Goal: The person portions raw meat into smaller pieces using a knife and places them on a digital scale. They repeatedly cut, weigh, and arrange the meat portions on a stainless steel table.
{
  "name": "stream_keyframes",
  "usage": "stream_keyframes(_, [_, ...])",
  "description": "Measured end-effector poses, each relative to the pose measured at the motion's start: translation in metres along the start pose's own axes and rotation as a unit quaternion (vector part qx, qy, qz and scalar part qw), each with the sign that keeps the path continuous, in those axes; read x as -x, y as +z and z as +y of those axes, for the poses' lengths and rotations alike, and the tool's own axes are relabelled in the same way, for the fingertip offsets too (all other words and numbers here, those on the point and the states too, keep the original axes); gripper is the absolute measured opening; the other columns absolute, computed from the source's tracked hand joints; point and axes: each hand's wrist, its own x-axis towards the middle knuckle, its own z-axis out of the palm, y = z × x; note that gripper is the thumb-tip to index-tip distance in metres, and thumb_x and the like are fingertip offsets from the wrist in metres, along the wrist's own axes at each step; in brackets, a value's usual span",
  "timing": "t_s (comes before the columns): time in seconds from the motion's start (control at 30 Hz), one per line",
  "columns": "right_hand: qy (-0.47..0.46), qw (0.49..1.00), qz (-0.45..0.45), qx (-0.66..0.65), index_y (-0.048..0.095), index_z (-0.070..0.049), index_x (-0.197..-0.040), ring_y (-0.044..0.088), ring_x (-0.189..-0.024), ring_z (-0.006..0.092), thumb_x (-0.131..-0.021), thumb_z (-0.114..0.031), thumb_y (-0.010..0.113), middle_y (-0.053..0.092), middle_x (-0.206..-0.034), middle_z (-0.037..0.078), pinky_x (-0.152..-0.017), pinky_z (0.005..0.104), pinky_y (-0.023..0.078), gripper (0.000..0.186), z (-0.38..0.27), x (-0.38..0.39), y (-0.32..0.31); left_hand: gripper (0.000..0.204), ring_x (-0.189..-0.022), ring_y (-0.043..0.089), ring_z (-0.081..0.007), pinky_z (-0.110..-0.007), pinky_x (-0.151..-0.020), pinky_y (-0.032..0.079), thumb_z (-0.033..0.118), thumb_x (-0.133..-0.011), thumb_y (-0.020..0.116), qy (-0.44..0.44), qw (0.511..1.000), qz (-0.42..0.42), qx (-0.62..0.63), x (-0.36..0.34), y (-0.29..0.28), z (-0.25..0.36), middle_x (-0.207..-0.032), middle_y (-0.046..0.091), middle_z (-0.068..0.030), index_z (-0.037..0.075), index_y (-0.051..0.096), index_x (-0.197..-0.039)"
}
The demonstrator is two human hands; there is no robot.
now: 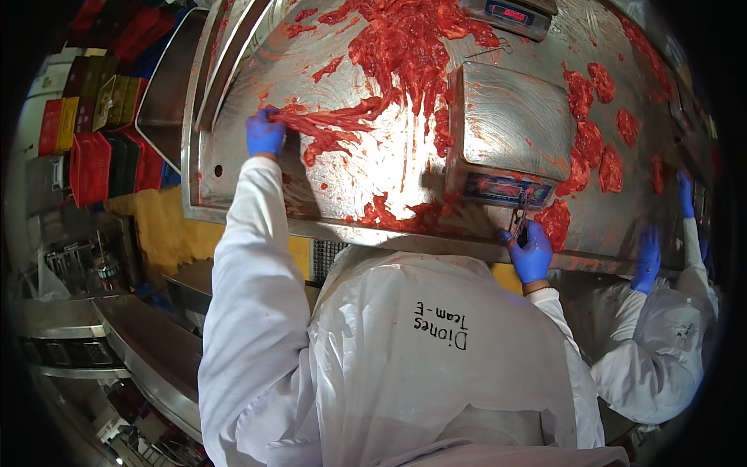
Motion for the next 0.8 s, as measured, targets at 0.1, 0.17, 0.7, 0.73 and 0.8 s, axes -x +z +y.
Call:
stream_keyframes(0.1, [-0.021,0.999,0.008,0.026,0.069,-0.004,-0.107,0.067,-0.076,0.0325,-0.081,-0.033,0.088,0.067,-0.089,0.015,-0.069,0.0422,0.053,0.043,-0.002,-0.001,-0.001,0.047,-0.114,0.069,-0.0376,-0.047,-0.100,0.054,0.032,-0.080,0.076,0.051,0.979,0.023,-0.198,0.002,0.014,0.026,-0.124,0.069,-0.0273,0.006,0.074,-0.119])
stream_keyframes(0.17, [-0.026,0.999,0.016,0.030,0.069,-0.004,-0.107,0.066,-0.076,0.0327,-0.081,-0.034,0.088,0.067,-0.089,0.015,-0.069,0.0422,0.053,0.044,-0.003,0.002,-0.001,0.054,-0.116,0.064,-0.0404,-0.050,-0.102,0.052,0.040,-0.077,0.078,0.056,0.977,-0.129,-0.160,0.039,0.031,0.099,-0.127,0.064,-0.0252,0.005,0.073,-0.118])
stream_keyframes(0.7, [-0.016,0.999,0.030,0.016,0.070,-0.006,-0.107,0.069,-0.079,0.0347,-0.079,-0.036,0.088,0.069,-0.089,0.014,-0.071,0.0446,0.055,0.044,-0.002,0.005,-0.005,0.037,-0.102,0.065,-0.0281,-0.037,-0.091,0.054,0.012,-0.080,0.078,0.399,0.811,-0.364,0.227,0.121,0.019,0.365,-0.101,0.063,-0.0150,0.004,0.068,-0.115])
stream_keyframes(0.73, [-0.023,0.999,0.041,-0.004,0.070,-0.008,-0.105,0.068,-0.079,0.0356,-0.076,-0.032,0.088,0.069,-0.090,0.013,-0.071,0.0452,0.055,0.041,0.003,0.005,-0.001,0.042,-0.104,0.066,-0.0269,-0.036,-0.094,0.053,0.014,-0.080,0.079,0.397,0.788,-0.384,0.273,0.130,0.028,0.383,-0.104,0.064,-0.0151,0.004,0.068,-0.119])
stream_keyframes(0.8, [-0.051,0.998,0.046,0.014,0.069,-0.009,-0.104,0.068,-0.080,0.0359,-0.075,-0.029,0.088,0.069,-0.090,0.013,-0.071,0.0454,0.055,0.040,0.012,0.004,0.004,0.048,-0.108,0.066,-0.0320,-0.038,-0.097,0.053,0.022,-0.083,0.082,0.417,0.803,-0.354,0.235,0.138,0.062,0.389,-0.115,0.066,-0.0178,0.004,0.068,-0.125])
